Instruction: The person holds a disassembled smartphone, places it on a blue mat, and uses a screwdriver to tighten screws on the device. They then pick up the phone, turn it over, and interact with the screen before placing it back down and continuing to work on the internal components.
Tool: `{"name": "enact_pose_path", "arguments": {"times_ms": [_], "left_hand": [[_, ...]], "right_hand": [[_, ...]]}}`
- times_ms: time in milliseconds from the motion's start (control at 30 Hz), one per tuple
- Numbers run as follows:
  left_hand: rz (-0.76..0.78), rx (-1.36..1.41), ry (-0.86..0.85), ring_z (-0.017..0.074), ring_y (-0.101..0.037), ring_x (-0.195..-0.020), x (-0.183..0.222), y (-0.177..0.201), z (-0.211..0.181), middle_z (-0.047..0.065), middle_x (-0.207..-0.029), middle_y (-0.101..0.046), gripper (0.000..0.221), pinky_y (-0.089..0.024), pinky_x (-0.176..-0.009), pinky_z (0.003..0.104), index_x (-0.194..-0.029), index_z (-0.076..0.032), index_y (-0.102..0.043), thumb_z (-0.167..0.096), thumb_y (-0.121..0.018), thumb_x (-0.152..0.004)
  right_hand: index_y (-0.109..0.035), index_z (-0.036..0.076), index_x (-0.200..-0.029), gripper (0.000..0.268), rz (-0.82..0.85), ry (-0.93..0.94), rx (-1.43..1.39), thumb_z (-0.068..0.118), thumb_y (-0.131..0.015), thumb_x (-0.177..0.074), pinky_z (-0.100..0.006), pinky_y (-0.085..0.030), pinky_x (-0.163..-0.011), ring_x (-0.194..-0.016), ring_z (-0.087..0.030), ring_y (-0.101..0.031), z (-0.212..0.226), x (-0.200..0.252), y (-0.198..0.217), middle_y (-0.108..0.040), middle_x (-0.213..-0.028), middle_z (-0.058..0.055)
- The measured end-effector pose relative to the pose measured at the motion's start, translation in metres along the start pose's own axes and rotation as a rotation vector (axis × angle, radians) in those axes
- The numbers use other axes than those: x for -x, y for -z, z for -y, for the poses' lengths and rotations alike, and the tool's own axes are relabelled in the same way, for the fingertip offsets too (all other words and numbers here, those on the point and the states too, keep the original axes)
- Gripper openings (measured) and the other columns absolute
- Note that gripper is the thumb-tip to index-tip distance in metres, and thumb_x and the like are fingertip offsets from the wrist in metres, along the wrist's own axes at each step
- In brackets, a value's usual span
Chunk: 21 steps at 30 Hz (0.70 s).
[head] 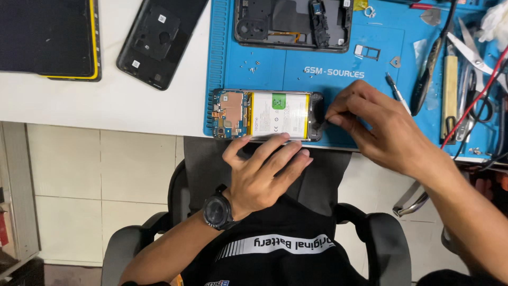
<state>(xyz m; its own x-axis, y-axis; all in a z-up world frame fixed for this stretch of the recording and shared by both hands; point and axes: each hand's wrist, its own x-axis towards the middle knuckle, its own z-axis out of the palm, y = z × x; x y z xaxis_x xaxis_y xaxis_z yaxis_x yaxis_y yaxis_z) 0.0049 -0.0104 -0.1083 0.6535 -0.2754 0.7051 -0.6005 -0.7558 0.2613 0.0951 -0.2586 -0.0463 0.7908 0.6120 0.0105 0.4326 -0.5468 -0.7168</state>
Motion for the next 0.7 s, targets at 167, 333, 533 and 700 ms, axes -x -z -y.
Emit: {"name": "enact_pose_path", "arguments": {"times_ms": [167,333,533,700], "left_hand": [[0.081,0.08,-0.026,0.018,-0.078,-0.113,-0.001,-0.011,0.009,0.001,-0.12,-0.082,0.008,-0.052,-0.106,0.037,-0.116,-0.015,-0.083,-0.014,-0.077,-0.111],[0.078,0.142,-0.032,0.0201,-0.079,-0.105,0.0,-0.017,0.011,0.006,-0.117,-0.08,0.009,-0.064,-0.097,0.037,-0.115,-0.01,-0.084,-0.008,-0.084,-0.106],[0.037,0.169,-0.021,0.019,-0.079,-0.096,-0.001,-0.022,0.012,0.005,-0.114,-0.077,0.012,-0.067,-0.092,0.037,-0.11,-0.01,-0.085,-0.008,-0.094,-0.101],[0.046,0.153,-0.029,0.0169,-0.078,-0.095,-0.003,-0.023,0.014,0.003,-0.112,-0.077,0.009,-0.065,-0.093,0.035,-0.107,-0.013,-0.085,-0.011,-0.093,-0.102]], "right_hand": [[-0.072,0.002,-0.116,0.014,0.303,0.111,-0.007,0.008,-0.065,-0.107,-0.041,-0.057,-0.089,-0.102,-0.027,-0.071,-0.013,-0.03,0.008,-0.068,-0.116,-0.009],[-0.072,0.013,-0.119,0.017,0.432,0.215,0.217,0.01,-0.067,-0.104,-0.045,-0.058,-0.069,-0.083,-0.029,-0.07,-0.016,-0.037,0.011,-0.068,-0.117,-0.003],[-0.073,0.014,-0.124,0.032,0.488,0.376,0.368,0.005,-0.073,-0.093,-0.044,-0.063,-0.075,-0.086,-0.029,-0.072,-0.026,-0.039,0.014,-0.07,-0.124,-0.003],[-0.07,0.018,-0.123,0.033,0.485,0.376,0.336,0.002,-0.07,-0.094,-0.045,-0.058,-0.068,-0.075,-0.031,-0.065,-0.021,-0.044,0.016,-0.066,-0.118,0.0]]}}
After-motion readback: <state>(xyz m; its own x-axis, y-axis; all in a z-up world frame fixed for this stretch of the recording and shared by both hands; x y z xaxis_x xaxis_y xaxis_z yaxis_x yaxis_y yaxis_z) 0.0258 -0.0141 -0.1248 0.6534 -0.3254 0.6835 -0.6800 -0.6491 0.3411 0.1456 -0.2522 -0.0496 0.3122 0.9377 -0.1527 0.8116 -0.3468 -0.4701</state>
